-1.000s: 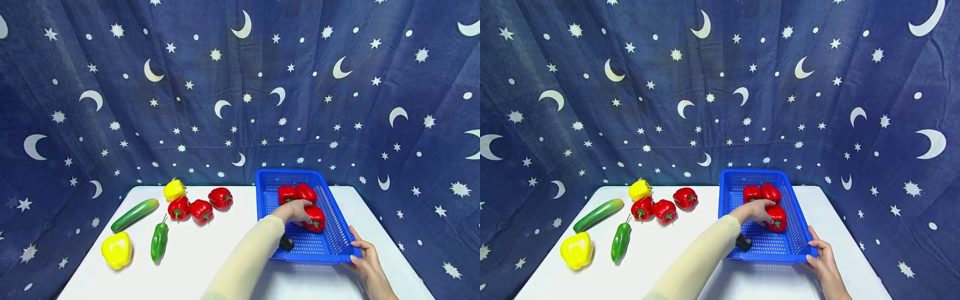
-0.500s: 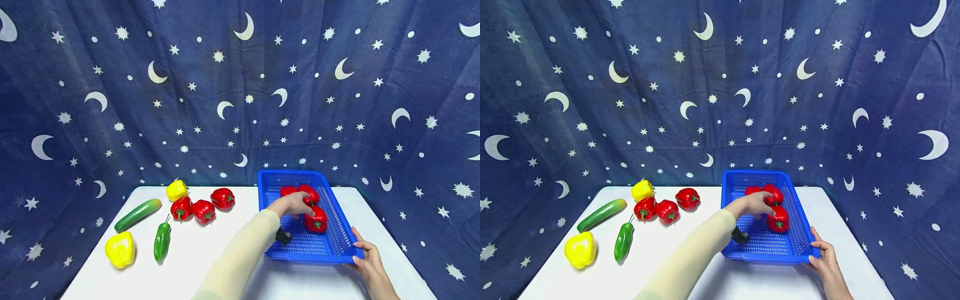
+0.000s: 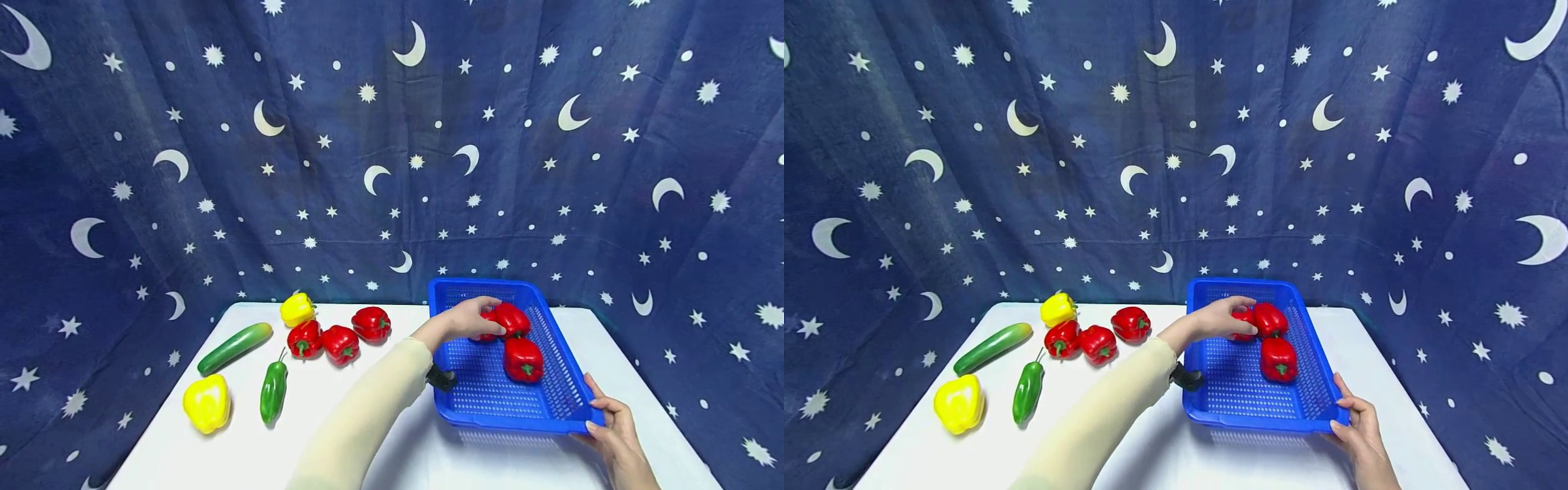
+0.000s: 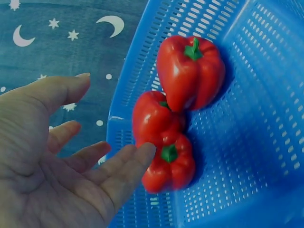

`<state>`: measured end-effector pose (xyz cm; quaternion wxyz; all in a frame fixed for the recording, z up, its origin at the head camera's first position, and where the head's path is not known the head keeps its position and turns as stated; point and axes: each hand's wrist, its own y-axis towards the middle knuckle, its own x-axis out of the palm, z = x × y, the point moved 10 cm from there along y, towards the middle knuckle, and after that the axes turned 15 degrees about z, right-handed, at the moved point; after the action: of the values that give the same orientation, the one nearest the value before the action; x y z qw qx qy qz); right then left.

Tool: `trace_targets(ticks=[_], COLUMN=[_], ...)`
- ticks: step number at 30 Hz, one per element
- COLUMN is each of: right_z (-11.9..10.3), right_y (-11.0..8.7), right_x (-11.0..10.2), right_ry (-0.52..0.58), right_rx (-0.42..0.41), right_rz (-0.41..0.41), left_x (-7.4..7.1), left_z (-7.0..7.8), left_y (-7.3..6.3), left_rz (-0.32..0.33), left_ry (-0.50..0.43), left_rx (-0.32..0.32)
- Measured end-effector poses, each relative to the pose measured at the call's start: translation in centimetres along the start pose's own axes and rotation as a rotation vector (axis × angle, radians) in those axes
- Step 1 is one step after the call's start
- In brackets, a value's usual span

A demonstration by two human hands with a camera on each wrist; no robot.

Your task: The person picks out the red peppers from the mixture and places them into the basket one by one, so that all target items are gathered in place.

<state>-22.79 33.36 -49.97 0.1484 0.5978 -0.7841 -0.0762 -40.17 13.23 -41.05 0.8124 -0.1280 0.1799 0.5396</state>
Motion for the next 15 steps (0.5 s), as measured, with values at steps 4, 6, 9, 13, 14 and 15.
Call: trace_targets(ticks=[4,6,9,13,14,15], right_z=[0.4,0.6,0.8,1.1,1.1,1.2], right_y=[0.2,0.3,0.4,0.4,0.4,0.4], right_x=[-0.3,-0.5,-0.7,-0.7,-0.7,-0.7], right_ry=[0.001,-0.004,-0.026,-0.038,-0.037,-0.038], right_rx=[0.025,0.035,0.047,0.054,0.054,0.051], right_rz=[0.008,0.013,0.009,0.006,0.008,0.01], left_x=[-1.2,-1.8,-2.8,-4.2,-4.6,-4.9], left_z=[-0.4,-0.6,-0.9,-1.3,-1.4,-1.5], left_y=[-0.3,-0.4,-0.7,-1.5,-1.6,-1.8], left_rz=[0.001,0.004,0.008,0.023,0.027,0.033], left_ry=[0.003,-0.009,-0.03,-0.037,-0.043,-0.04], left_rx=[0.029,0.048,0.078,0.096,0.1,0.108])
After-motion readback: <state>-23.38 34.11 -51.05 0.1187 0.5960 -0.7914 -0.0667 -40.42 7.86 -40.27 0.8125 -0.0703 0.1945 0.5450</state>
